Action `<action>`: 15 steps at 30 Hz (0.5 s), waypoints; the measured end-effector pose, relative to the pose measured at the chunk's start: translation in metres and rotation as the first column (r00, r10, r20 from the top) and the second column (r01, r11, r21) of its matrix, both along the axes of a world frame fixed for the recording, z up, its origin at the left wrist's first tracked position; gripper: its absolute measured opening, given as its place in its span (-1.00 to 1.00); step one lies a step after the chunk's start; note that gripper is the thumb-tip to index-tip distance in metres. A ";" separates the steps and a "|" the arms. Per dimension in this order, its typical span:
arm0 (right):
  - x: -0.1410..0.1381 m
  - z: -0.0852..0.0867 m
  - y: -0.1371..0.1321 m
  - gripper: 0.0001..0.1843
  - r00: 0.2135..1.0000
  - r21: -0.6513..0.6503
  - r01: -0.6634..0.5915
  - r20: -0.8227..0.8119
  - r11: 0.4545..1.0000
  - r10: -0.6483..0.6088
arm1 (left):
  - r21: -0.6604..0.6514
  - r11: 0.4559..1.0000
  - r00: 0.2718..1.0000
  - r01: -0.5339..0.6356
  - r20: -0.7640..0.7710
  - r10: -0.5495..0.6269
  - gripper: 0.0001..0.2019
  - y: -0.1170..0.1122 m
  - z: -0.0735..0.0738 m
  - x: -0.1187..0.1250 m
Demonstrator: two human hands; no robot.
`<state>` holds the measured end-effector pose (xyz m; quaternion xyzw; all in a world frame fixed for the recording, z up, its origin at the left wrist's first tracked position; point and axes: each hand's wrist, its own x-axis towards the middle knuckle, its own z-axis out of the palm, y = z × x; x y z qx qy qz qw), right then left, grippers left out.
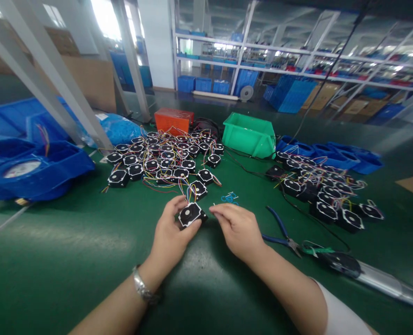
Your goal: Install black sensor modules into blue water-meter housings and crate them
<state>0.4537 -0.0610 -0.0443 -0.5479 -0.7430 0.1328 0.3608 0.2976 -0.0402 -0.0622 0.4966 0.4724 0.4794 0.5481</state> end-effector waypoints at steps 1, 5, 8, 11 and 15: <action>0.002 0.001 0.001 -0.77 0.999 -0.029 0.036 -0.033 0.999 -0.037 | -0.048 0.998 0.997 0.029 0.071 -0.025 -0.44 0.001 0.001 0.000; 0.007 0.007 0.006 -0.79 0.980 -0.228 0.096 -0.149 0.969 -0.133 | -0.195 0.966 0.941 0.172 0.323 -0.102 -0.46 0.002 0.003 0.002; 0.009 0.010 0.009 -0.88 0.986 -0.275 0.088 -0.116 0.958 -0.124 | -0.244 0.940 0.906 0.238 0.406 -0.124 -0.47 0.001 0.004 0.002; 0.009 0.012 0.011 -0.93 0.995 -0.246 0.080 -0.046 0.966 -0.094 | -0.250 0.933 0.894 0.260 0.428 -0.134 -0.50 0.000 0.006 0.001; 0.006 0.011 0.010 -0.92 0.998 -0.234 0.059 -0.006 0.971 -0.062 | -0.237 0.926 0.884 0.294 0.436 -0.170 -0.51 0.000 0.003 0.002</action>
